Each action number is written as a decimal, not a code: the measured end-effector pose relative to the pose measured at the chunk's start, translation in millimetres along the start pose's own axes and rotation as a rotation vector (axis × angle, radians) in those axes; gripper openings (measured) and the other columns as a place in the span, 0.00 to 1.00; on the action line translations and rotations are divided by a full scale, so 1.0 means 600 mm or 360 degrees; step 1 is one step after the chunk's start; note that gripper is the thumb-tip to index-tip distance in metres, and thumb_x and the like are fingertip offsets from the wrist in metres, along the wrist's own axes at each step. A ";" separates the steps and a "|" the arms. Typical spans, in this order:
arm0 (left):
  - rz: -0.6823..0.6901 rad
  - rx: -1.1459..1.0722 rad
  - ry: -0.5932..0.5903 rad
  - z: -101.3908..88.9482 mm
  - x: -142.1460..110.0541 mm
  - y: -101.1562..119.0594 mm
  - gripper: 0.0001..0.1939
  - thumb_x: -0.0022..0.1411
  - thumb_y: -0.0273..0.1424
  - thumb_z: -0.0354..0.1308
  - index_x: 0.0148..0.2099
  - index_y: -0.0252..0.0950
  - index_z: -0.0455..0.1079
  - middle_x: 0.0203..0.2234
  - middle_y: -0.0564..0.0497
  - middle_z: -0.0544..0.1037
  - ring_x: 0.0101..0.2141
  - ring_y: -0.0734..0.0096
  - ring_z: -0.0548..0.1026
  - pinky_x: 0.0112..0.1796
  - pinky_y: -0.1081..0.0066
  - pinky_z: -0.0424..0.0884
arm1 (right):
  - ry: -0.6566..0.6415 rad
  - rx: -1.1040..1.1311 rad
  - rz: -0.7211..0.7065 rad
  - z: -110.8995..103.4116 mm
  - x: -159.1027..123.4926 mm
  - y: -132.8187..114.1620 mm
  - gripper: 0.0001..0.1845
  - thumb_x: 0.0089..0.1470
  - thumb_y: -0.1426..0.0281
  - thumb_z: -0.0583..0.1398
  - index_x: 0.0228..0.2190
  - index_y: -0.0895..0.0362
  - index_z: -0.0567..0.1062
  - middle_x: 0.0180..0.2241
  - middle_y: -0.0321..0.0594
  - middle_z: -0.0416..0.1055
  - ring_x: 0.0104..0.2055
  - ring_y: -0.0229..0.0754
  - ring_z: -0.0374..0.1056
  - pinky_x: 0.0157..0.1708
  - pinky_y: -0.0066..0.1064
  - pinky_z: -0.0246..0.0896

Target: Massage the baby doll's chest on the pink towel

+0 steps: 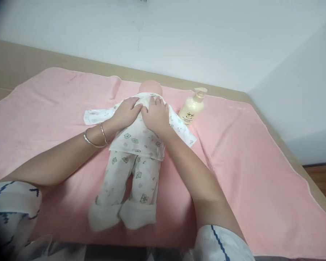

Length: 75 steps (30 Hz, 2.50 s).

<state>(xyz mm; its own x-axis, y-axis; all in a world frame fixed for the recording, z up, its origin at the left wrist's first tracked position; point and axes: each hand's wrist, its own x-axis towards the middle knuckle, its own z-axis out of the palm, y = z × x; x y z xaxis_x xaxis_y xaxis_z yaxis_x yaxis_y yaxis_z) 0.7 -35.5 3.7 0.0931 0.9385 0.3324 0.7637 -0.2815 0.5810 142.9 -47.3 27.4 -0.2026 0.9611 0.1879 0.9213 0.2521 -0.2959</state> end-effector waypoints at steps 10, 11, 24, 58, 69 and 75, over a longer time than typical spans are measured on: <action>0.0009 -0.0202 0.0213 0.019 -0.006 -0.020 0.31 0.77 0.39 0.39 0.63 0.26 0.75 0.61 0.33 0.80 0.63 0.50 0.75 0.70 0.52 0.66 | 0.0282 0.0122 0.0057 0.006 -0.010 0.001 0.37 0.65 0.69 0.49 0.74 0.57 0.61 0.80 0.51 0.46 0.84 0.58 0.38 0.79 0.69 0.36; 0.0017 -0.0217 0.0220 0.019 -0.006 -0.022 0.31 0.78 0.39 0.38 0.63 0.26 0.75 0.61 0.33 0.80 0.63 0.50 0.76 0.70 0.52 0.66 | 0.0165 0.0111 0.0046 0.003 -0.012 -0.002 0.37 0.66 0.68 0.49 0.73 0.59 0.61 0.80 0.53 0.49 0.83 0.58 0.41 0.79 0.68 0.36; 0.0099 -0.0325 0.0210 0.019 -0.010 -0.030 0.30 0.81 0.44 0.33 0.50 0.36 0.75 0.50 0.38 0.83 0.53 0.56 0.79 0.62 0.54 0.71 | 0.0167 -0.0136 -0.0112 -0.014 -0.050 -0.041 0.37 0.70 0.65 0.50 0.76 0.59 0.58 0.82 0.51 0.39 0.84 0.64 0.33 0.80 0.69 0.32; -0.0391 -0.0638 0.0212 -0.009 -0.023 -0.019 0.26 0.67 0.29 0.49 0.64 0.30 0.73 0.64 0.37 0.79 0.63 0.56 0.78 0.70 0.55 0.70 | -0.0097 -0.0110 -0.0300 -0.002 -0.066 -0.041 0.34 0.76 0.59 0.45 0.74 0.59 0.63 0.80 0.53 0.47 0.84 0.63 0.40 0.79 0.68 0.37; -0.0287 -0.0455 0.0367 -0.188 -0.274 0.068 0.26 0.67 0.34 0.56 0.66 0.43 0.73 0.71 0.46 0.73 0.75 0.54 0.64 0.76 0.49 0.61 | -0.0285 -0.0054 -0.0293 -0.045 -0.136 -0.061 0.39 0.71 0.65 0.51 0.78 0.62 0.51 0.82 0.58 0.33 0.84 0.68 0.32 0.78 0.71 0.38; -0.0386 -0.0416 0.0517 -0.226 -0.392 0.007 0.25 0.67 0.39 0.58 0.65 0.51 0.73 0.69 0.51 0.75 0.75 0.52 0.64 0.76 0.44 0.62 | -0.0228 0.0102 -0.0207 -0.106 -0.214 -0.081 0.45 0.68 0.66 0.53 0.79 0.58 0.44 0.82 0.55 0.30 0.84 0.65 0.34 0.78 0.71 0.39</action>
<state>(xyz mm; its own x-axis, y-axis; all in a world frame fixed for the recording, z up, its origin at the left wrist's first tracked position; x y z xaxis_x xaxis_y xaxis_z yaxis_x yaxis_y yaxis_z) -104.5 -284.8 28.7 -0.3039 0.8840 0.3552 0.5487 -0.1424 0.8238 144.9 -190.3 77.2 -0.3680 0.9250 0.0944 0.8623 0.3775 -0.3376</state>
